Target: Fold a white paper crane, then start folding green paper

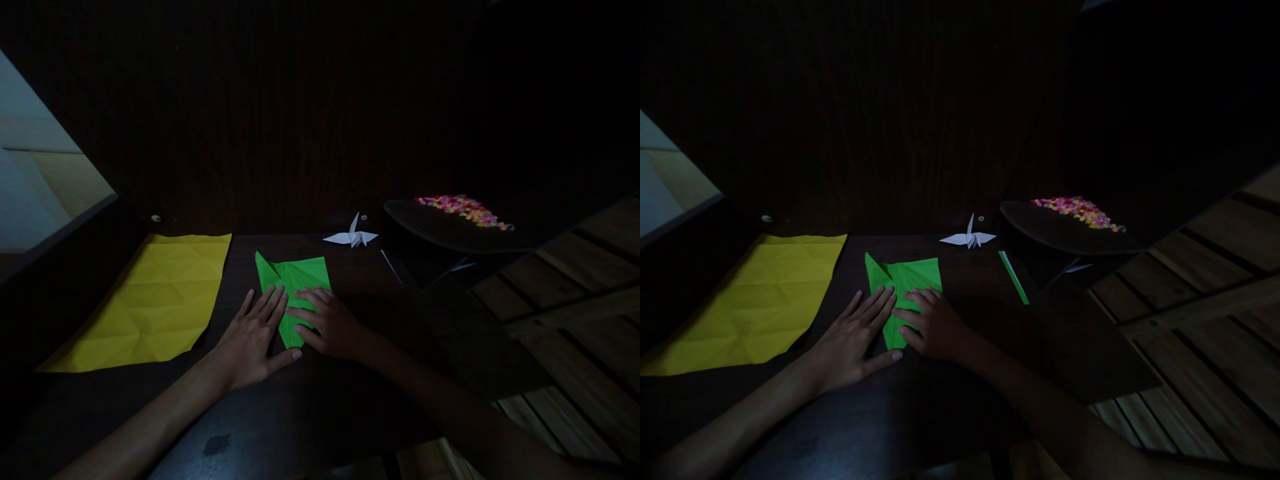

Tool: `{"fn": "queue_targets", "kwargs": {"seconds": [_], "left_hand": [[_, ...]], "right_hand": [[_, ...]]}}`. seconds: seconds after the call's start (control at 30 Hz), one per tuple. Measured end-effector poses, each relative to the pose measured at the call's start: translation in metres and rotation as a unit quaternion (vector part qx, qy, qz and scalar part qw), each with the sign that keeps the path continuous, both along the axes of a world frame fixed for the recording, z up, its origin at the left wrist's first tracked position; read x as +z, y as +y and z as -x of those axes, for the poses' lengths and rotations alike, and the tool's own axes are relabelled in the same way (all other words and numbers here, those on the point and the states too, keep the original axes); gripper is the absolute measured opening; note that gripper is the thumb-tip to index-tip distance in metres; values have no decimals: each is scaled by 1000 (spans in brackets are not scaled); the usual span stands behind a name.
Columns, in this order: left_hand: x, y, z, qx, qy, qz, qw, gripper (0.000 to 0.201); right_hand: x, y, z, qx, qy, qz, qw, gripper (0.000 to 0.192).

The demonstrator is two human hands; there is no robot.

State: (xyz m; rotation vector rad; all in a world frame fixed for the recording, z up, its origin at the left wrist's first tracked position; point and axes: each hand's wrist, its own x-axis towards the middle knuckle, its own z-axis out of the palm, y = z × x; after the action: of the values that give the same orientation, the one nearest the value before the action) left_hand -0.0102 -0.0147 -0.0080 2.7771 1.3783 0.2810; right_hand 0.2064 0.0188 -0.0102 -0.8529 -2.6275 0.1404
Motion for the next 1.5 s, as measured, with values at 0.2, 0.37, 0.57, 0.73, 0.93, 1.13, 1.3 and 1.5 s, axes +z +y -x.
{"fn": "queue_targets", "kwargs": {"seconds": [0.2, 0.37, 0.57, 0.73, 0.93, 1.13, 1.3, 1.5], "left_hand": [[-1, 0, 0, 1, 0, -1, 1000, 91], [-1, -1, 0, 0, -2, 1, 1000, 91], [-1, -1, 0, 3, 3, 0, 1000, 91], [-1, -1, 0, 4, 5, 3, 1000, 92], [0, -1, -1, 10, -2, 7, 1000, 92], [1, -1, -1, 7, -1, 8, 1000, 92], [-2, -1, 1, -1, -16, -8, 1000, 90], [-1, -1, 1, 1, -7, 2, 1000, 87]], "right_hand": [[-1, 1, 0, 4, 7, 1, 1000, 39], [0, 0, 0, 0, 6, 2, 1000, 39], [0, 1, 1, 0, 3, 1, 1000, 38], [0, 1, 1, -2, 1, 0, 1000, 38], [-1, 1, 0, 3, 11, -3, 1000, 38], [0, 1, 0, 0, 4, 4, 1000, 38], [0, 0, 1, -1, 11, 1, 1000, 37], [1, 0, 0, 0, 8, 2, 1000, 37]]}}
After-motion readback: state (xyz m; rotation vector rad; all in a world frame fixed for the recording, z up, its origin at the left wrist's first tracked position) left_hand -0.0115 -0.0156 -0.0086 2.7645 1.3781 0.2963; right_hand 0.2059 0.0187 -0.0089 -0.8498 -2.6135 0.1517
